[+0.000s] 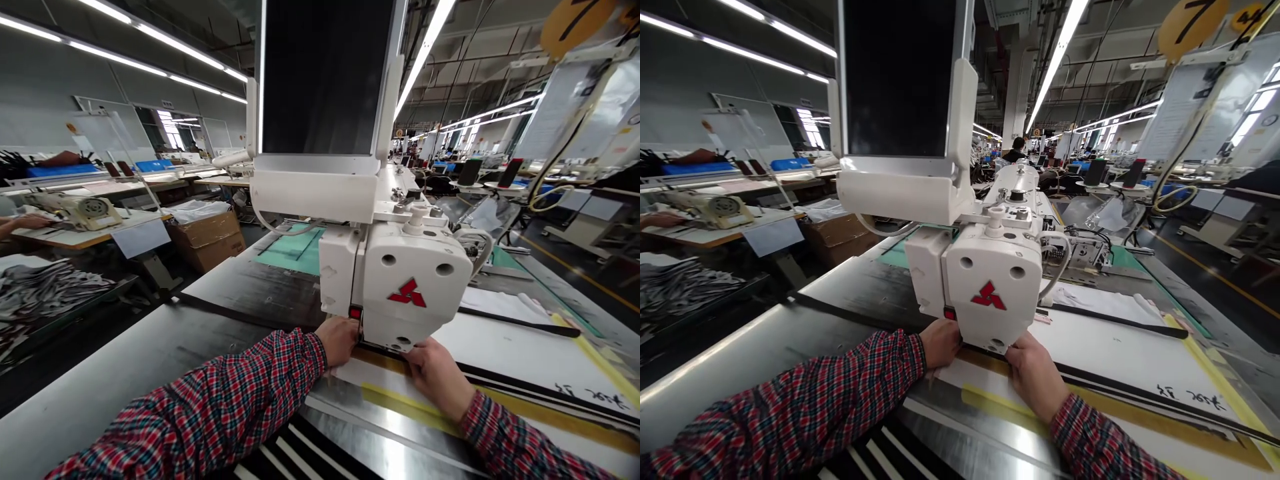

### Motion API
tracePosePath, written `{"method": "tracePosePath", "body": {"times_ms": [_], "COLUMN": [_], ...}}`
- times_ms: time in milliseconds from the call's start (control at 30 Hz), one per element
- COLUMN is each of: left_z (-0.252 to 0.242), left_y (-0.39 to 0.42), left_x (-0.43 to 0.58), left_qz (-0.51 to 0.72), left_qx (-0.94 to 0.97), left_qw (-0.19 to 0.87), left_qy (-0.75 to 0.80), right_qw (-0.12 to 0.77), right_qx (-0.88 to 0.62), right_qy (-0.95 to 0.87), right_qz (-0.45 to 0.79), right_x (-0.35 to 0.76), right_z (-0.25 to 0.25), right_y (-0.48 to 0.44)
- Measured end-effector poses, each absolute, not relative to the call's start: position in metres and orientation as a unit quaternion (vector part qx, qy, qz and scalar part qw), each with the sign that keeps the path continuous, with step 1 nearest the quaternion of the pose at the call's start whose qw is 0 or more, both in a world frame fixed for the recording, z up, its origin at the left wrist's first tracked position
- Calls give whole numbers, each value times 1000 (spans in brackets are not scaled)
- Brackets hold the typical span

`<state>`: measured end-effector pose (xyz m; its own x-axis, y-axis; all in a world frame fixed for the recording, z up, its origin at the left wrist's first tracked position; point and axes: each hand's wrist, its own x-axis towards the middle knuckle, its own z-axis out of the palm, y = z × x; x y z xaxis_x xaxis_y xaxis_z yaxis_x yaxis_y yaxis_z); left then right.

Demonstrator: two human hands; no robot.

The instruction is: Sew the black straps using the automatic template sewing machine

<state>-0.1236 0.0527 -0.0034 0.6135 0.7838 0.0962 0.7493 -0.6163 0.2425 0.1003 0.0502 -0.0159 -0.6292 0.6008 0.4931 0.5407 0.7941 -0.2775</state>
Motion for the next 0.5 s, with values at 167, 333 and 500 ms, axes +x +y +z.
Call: {"method": "tracePosePath", "body": {"times_ms": [167, 333, 500], "left_z": [3, 4, -3], "left_y": [51, 38, 18], "left_x": [-120, -123, -114], "left_qz": [66, 65, 32], "left_qx": [918, 928, 924], "left_qw": [58, -14, -67], "left_qy": [386, 367, 375], "right_qw": [285, 265, 238], "right_qx": [-255, -255, -269], "right_qy": [-922, -930, -931], "right_qz": [-61, -17, -59], "right_x": [95, 96, 94], "right_z": [-20, -22, -25], "right_y": [43, 38, 34]}}
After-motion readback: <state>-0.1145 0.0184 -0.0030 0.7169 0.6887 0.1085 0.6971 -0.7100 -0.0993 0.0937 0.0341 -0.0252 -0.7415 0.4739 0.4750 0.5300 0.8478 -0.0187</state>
